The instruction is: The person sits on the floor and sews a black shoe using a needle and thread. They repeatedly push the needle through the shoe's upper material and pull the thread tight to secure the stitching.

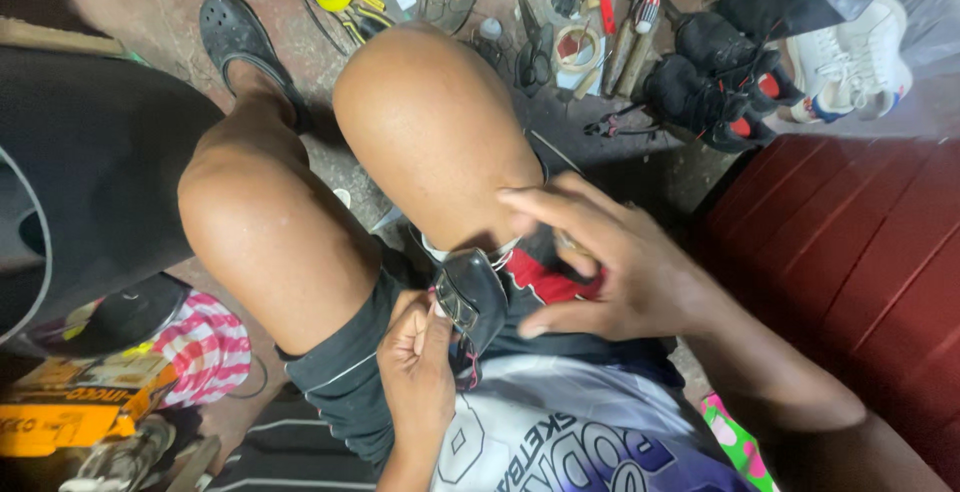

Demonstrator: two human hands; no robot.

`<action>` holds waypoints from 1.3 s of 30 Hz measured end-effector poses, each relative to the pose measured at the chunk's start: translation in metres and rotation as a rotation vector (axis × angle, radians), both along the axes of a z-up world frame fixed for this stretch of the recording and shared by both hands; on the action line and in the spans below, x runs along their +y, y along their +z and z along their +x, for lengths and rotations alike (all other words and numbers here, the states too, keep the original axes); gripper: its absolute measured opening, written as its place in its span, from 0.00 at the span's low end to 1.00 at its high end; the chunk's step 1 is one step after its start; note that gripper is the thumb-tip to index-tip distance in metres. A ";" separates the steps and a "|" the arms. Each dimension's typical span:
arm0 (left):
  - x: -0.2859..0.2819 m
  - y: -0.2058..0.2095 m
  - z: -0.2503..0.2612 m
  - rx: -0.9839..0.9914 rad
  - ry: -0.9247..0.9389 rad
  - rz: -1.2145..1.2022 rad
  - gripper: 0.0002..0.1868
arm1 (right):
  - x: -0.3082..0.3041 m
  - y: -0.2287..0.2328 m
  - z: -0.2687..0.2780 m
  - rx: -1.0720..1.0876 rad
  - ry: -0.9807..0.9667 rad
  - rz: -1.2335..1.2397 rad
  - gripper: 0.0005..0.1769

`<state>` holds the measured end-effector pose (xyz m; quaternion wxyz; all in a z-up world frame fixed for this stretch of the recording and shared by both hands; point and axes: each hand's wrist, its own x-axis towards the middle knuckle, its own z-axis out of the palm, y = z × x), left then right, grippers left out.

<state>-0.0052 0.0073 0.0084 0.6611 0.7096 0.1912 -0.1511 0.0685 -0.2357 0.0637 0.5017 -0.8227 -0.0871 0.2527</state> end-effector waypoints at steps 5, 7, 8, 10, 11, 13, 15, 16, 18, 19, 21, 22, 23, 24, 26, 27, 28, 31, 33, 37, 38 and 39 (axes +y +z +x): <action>0.001 -0.013 -0.006 0.001 0.132 -0.151 0.21 | 0.023 -0.006 0.008 -0.101 -0.039 0.048 0.39; 0.005 -0.015 -0.015 -0.067 0.186 -0.258 0.21 | 0.018 -0.004 0.012 0.064 -0.022 -0.061 0.30; 0.007 -0.018 -0.014 -0.104 0.202 -0.320 0.21 | 0.017 -0.004 0.014 0.039 -0.007 -0.008 0.23; 0.008 -0.018 -0.015 -0.153 0.176 -0.438 0.16 | 0.009 -0.004 0.015 -0.007 0.021 0.098 0.09; 0.008 -0.017 -0.015 -0.175 0.163 -0.497 0.14 | 0.005 -0.005 0.015 -0.058 0.021 0.127 0.07; 0.013 -0.007 -0.015 -0.064 0.119 -0.507 0.09 | -0.001 -0.008 0.020 -0.171 0.044 0.188 0.03; 0.013 0.000 -0.011 -0.005 0.042 -0.367 0.08 | -0.003 -0.010 0.021 -0.204 -0.019 0.380 0.05; 0.010 0.002 -0.010 -0.002 -0.010 -0.222 0.05 | -0.003 -0.011 0.019 -0.217 -0.057 0.477 0.07; 0.006 0.006 -0.007 -0.019 -0.111 0.022 0.03 | 0.008 -0.017 0.012 0.038 -0.278 0.780 0.09; 0.004 0.007 -0.004 -0.037 -0.160 0.120 0.04 | 0.013 -0.020 0.011 0.171 -0.384 0.927 0.11; 0.004 0.009 0.001 -0.108 -0.237 0.230 0.07 | 0.023 -0.027 0.009 0.303 -0.449 1.070 0.12; 0.004 0.009 0.004 -0.165 -0.268 0.238 0.09 | 0.027 -0.029 0.008 0.365 -0.489 1.138 0.12; 0.004 0.009 0.006 -0.222 -0.299 0.246 0.12 | 0.031 -0.031 0.006 0.382 -0.473 1.193 0.12; 0.004 0.009 0.007 -0.205 -0.305 0.251 0.13 | 0.035 -0.032 0.006 0.399 -0.447 1.250 0.12; 0.005 0.006 0.008 -0.177 -0.316 0.259 0.15 | 0.041 -0.034 0.005 0.422 -0.439 1.267 0.14; 0.006 0.002 0.009 -0.220 -0.318 0.252 0.16 | 0.043 -0.036 0.006 0.428 -0.457 1.227 0.15; 0.008 -0.001 0.005 -0.247 -0.332 0.240 0.17 | 0.045 -0.038 0.003 0.443 -0.494 1.186 0.16; 0.015 -0.002 -0.015 -0.150 -0.348 0.264 0.18 | 0.049 -0.044 0.004 0.483 -0.555 1.133 0.17; 0.014 -0.010 -0.004 -0.188 -0.315 0.231 0.18 | 0.052 -0.038 0.012 0.515 -0.584 1.049 0.14; 0.021 -0.004 0.000 -0.017 -0.185 0.078 0.07 | 0.046 -0.038 0.013 0.495 -0.653 0.965 0.06; 0.028 -0.002 0.003 0.103 -0.133 0.044 0.04 | 0.045 -0.041 0.011 0.479 -0.647 0.979 0.06; 0.039 0.003 0.003 0.113 -0.138 0.051 0.05 | 0.044 -0.044 0.008 0.463 -0.641 0.993 0.07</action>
